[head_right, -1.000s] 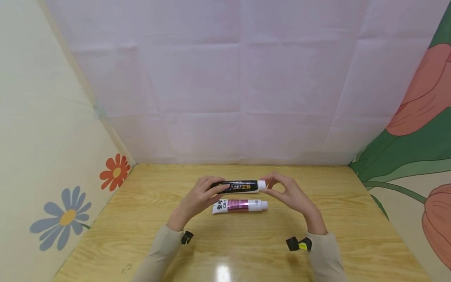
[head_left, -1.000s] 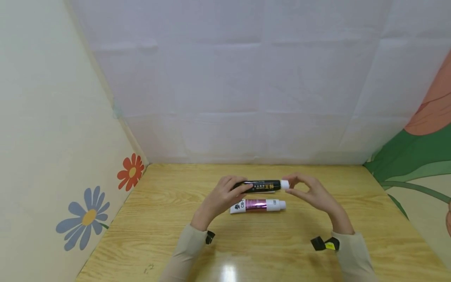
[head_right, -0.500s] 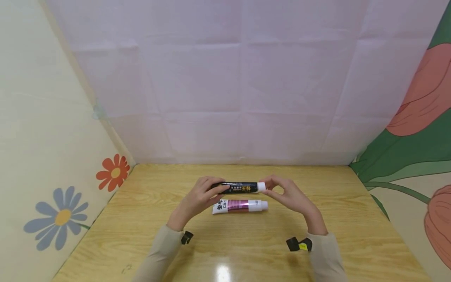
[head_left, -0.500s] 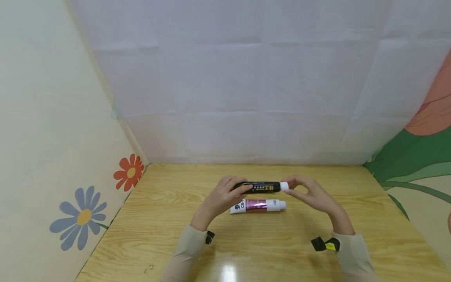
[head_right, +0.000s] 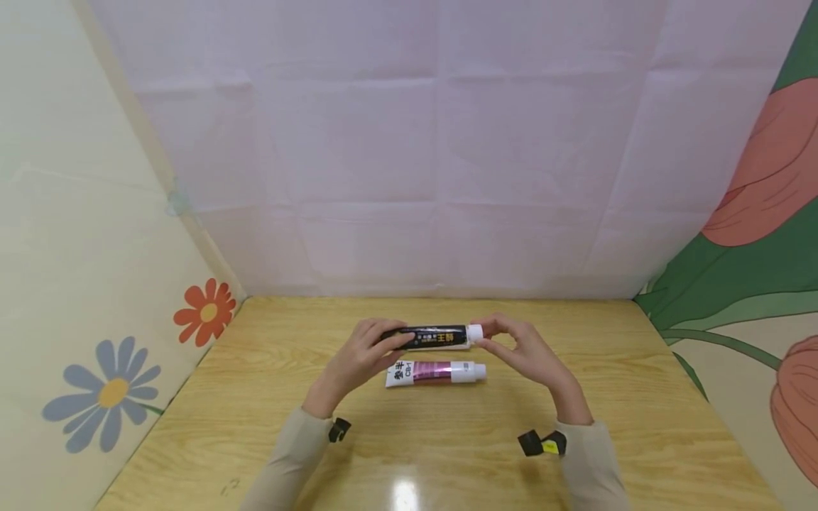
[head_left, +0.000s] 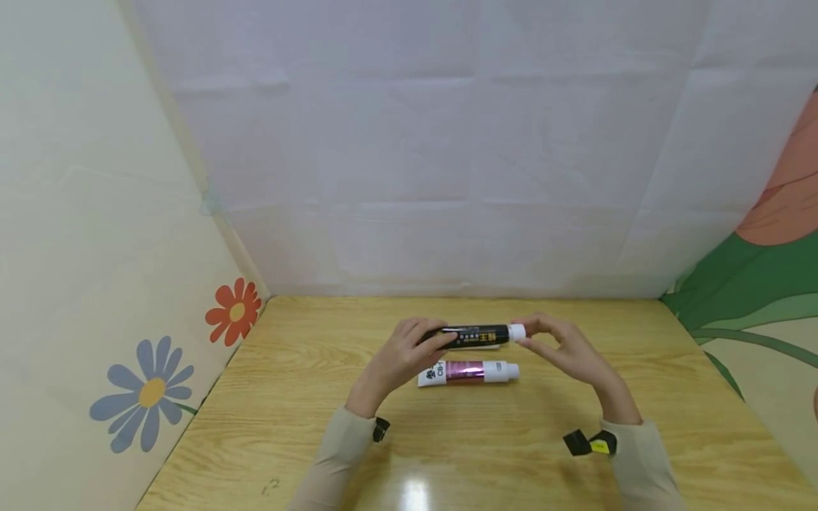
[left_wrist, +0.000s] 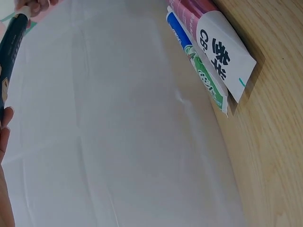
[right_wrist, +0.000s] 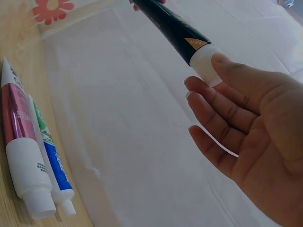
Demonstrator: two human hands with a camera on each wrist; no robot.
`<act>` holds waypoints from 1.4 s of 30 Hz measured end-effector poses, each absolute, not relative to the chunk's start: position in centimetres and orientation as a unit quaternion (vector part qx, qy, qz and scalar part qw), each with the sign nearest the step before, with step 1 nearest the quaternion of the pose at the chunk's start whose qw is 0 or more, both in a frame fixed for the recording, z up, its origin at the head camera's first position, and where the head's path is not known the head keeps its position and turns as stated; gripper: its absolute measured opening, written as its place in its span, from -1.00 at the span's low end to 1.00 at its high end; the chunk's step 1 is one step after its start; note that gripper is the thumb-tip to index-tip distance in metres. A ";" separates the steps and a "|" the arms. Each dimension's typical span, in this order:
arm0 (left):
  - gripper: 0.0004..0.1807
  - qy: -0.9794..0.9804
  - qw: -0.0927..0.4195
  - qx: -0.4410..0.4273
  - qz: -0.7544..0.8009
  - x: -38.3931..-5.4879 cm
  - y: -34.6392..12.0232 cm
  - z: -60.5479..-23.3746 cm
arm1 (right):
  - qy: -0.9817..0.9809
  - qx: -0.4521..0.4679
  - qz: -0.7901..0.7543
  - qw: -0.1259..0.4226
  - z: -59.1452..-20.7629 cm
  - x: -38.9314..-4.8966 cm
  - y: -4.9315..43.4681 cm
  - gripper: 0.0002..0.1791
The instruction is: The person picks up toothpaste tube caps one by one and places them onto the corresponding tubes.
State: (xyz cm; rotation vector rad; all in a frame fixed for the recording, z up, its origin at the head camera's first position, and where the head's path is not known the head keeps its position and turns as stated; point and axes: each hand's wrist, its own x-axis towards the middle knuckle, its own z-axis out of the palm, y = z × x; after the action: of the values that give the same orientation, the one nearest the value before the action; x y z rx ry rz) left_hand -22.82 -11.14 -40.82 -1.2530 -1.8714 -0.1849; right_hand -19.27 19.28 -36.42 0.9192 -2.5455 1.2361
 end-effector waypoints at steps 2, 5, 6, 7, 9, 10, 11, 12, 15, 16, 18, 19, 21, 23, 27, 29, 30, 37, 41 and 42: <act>-0.50 -0.750 0.426 -0.501 -0.075 -22.8 -11.1 -40.7 | -0.853 0.305 0.417 0.081 -36.4 -19.2 19.3 -0.77; -0.51 -0.748 0.427 -0.502 -0.074 -22.8 -11.1 -40.7 | -0.851 0.302 0.423 0.077 -37.2 -19.8 19.5 -0.78; -0.50 -0.748 0.428 -0.502 -0.074 -22.8 -11.1 -40.7 | -0.850 0.301 0.426 0.076 -37.6 -20.1 19.7 -0.78; -0.49 -0.748 0.428 -0.502 -0.074 -22.8 -11.1 -40.7 | -0.850 0.300 0.427 0.076 -37.9 -20.3 19.8 -0.78; -0.44 -0.748 0.429 -0.502 -0.074 -22.8 -11.1 -40.8 | -0.850 0.297 0.429 0.075 -38.5 -20.7 20.0 -0.80; -0.41 -0.748 0.428 -0.502 -0.074 -22.8 -11.1 -40.8 | -0.850 0.296 0.430 0.074 -38.7 -20.8 20.1 -0.80; -0.41 -0.748 0.427 -0.502 -0.075 -22.8 -11.1 -40.8 | -0.851 0.294 0.429 0.071 -38.4 -20.6 19.9 -0.81; -0.43 -0.749 0.426 -0.502 -0.074 -22.9 -11.1 -40.8 | -0.852 0.294 0.427 0.070 -38.1 -20.4 19.8 -0.81; -0.42 -0.749 0.425 -0.503 -0.075 -22.9 -11.1 -40.8 | -0.856 0.293 0.422 0.062 -36.9 -19.6 19.4 -0.81; -0.41 -0.748 0.426 -0.504 -0.074 -23.0 -11.1 -40.8 | -0.857 0.294 0.419 0.060 -36.6 -19.4 19.3 -0.81; -0.41 -0.746 0.427 -0.506 -0.073 -23.0 -11.1 -40.8 | -0.857 0.300 0.414 0.060 -36.4 -19.3 19.3 -0.82; -0.41 -0.745 0.428 -0.507 -0.073 -23.0 -11.1 -40.8 | -0.858 0.304 0.410 0.061 -36.4 -19.3 19.3 -0.82; -0.41 -0.743 0.430 -0.508 -0.072 -23.0 -11.1 -40.9 | -0.856 0.315 0.406 0.064 -36.7 -19.6 19.5 -0.83; -0.40 -0.740 0.432 -0.511 -0.071 -23.0 -11.1 -40.9 | -0.853 0.322 0.406 0.067 -37.3 -20.1 19.7 -0.84; -0.36 -0.736 0.438 -0.512 -0.069 -23.0 -11.2 -40.9 | -0.851 0.324 0.408 0.065 -38.8 -21.0 20.3 -0.87; -0.36 -0.736 0.439 -0.511 -0.068 -23.0 -11.2 -41.0 | -0.850 0.322 0.412 0.061 -39.1 -21.2 20.4 -0.89; -0.37 -0.736 0.439 -0.511 -0.068 -23.0 -11.2 -41.0 | -0.849 0.321 0.416 0.059 -39.1 -21.3 20.4 -0.90; -0.43 -0.731 0.442 -0.515 -0.069 -23.0 -11.2 -41.0 | -0.846 0.319 0.423 0.054 -39.2 -21.2 20.4 -0.84; -0.41 -0.725 0.447 -0.518 -0.074 -23.0 -11.2 -41.1 | -0.848 0.320 0.419 0.052 -39.2 -21.3 20.3 -0.80; -0.41 -0.724 0.448 -0.518 -0.075 -23.0 -11.1 -41.1 | -0.849 0.320 0.417 0.051 -39.2 -21.3 20.3 -0.80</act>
State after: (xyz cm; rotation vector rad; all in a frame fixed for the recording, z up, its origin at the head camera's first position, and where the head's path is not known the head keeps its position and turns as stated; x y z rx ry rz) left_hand -23.02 -11.14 -41.11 -1.2829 -1.7926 -0.1860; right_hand -21.26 20.34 -39.24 0.9739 -2.5851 1.2677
